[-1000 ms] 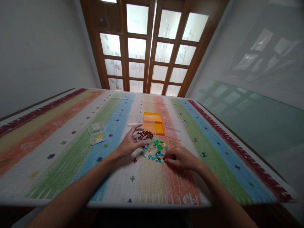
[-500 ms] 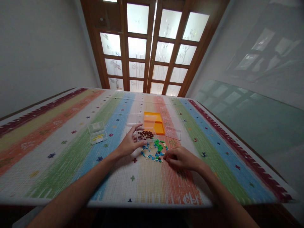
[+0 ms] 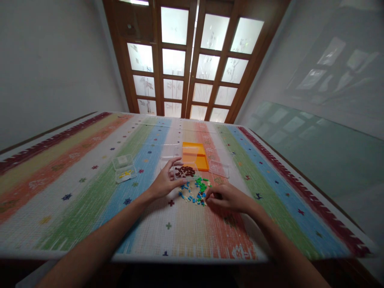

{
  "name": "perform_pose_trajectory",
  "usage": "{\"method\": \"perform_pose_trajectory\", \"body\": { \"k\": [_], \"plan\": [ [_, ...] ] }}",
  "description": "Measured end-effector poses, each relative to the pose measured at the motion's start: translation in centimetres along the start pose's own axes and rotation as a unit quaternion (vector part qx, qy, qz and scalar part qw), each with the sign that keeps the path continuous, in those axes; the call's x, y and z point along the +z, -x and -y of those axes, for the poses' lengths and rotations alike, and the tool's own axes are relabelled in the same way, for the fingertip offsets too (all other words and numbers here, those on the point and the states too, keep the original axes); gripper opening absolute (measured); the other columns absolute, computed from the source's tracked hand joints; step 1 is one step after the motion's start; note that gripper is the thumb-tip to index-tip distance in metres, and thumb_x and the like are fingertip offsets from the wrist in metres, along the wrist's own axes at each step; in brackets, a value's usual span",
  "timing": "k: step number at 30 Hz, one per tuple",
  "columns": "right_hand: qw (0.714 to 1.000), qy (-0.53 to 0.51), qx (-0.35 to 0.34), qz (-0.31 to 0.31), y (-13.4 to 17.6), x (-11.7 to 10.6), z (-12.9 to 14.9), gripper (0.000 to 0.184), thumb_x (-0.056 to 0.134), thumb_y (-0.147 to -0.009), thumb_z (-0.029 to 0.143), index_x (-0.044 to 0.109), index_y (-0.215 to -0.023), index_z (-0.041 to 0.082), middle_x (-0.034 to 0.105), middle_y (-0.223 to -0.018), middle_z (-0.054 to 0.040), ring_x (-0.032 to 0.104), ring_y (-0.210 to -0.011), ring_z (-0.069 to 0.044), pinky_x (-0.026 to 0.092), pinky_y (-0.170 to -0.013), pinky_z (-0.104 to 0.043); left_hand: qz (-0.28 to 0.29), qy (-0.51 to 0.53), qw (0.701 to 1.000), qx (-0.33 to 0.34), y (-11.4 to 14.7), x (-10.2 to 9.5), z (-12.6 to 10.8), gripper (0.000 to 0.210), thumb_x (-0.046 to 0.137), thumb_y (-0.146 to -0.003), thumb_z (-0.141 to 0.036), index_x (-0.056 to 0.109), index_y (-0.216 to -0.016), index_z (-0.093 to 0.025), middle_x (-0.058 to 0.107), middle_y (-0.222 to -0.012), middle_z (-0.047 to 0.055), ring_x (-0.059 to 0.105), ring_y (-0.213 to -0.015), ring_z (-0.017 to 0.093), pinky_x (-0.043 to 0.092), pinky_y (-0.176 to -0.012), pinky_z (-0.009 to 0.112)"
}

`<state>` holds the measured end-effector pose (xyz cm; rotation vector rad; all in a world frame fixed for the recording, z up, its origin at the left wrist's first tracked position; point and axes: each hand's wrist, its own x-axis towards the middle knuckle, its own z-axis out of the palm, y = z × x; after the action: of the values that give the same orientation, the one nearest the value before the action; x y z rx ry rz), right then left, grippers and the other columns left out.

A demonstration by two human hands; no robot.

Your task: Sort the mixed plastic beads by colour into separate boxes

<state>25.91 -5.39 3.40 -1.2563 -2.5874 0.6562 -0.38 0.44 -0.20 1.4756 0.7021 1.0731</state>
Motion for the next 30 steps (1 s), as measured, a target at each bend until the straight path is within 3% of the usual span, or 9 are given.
{"method": "perform_pose_trajectory", "body": {
  "k": [5, 8, 12, 16, 30],
  "plan": [
    [0.996, -0.033, -0.03, -0.074, -1.8, -1.9, 1.1, 0.022, 0.055, -0.093, 0.028, 0.073, -0.093, 0.016, 0.061, -0.062, 0.0008, 0.047, -0.053, -0.009, 0.033, -0.056, -0.021, 0.008, 0.013, 1.0, 0.006, 0.0, 0.0, 0.1, 0.078, 0.085, -0.07, -0.026, 0.045, -0.137, -0.026, 0.052, -0.135, 0.014, 0.067, -0.109, 0.026, 0.054, -0.098, 0.046],
    [0.996, -0.002, -0.039, -0.083, -3.9, -3.0, 2.0, 0.022, 0.057, -0.092, 0.029, 0.074, -0.094, 0.015, 0.062, -0.061, 0.0008, 0.047, -0.052, -0.009, 0.031, -0.055, -0.021, 0.018, 0.015, 1.0, 0.0, 0.1, 0.2, -0.1, 0.078, 0.085, -0.07, -0.026, 0.044, -0.136, -0.026, 0.052, -0.134, 0.013, 0.068, -0.106, 0.024, 0.054, -0.098, 0.046],
    [0.994, 0.067, -0.039, -0.076, -6.6, -3.6, 3.1, 0.018, 0.061, -0.09, 0.025, 0.077, -0.093, 0.016, 0.07, -0.072, -0.0037, 0.054, -0.061, -0.011, 0.031, -0.06, -0.023, 0.021, 0.021, 1.0, -0.004, 0.2, 0.3, -0.3, 0.079, 0.085, -0.069, -0.025, 0.044, -0.136, -0.026, 0.051, -0.135, 0.013, 0.069, -0.104, 0.022, 0.054, -0.096, 0.042],
    [0.991, 0.118, -0.048, -0.05, -8.5, -3.5, 3.4, 0.018, 0.061, -0.089, 0.019, 0.078, -0.087, 0.015, 0.072, -0.072, -0.0053, 0.053, -0.06, -0.012, 0.029, -0.058, -0.024, 0.027, 0.039, 0.999, -0.001, 0.2, 0.3, -0.1, 0.08, 0.086, -0.069, -0.026, 0.044, -0.137, -0.026, 0.05, -0.136, 0.013, 0.069, -0.101, 0.021, 0.055, -0.093, 0.04],
    [0.995, 0.091, -0.036, -0.031, -9.8, -3.3, 3.5, 0.017, 0.066, -0.085, 0.016, 0.082, -0.089, 0.018, 0.075, -0.069, -0.0055, 0.056, -0.055, -0.011, 0.03, -0.056, -0.022, 0.021, 0.038, 0.999, 0.006, 0.1, 0.4, 0.0, 0.076, 0.085, -0.069, -0.022, 0.047, -0.134, -0.026, 0.053, -0.132, 0.011, 0.068, -0.098, 0.02, 0.057, -0.091, 0.04]
  ]
}}
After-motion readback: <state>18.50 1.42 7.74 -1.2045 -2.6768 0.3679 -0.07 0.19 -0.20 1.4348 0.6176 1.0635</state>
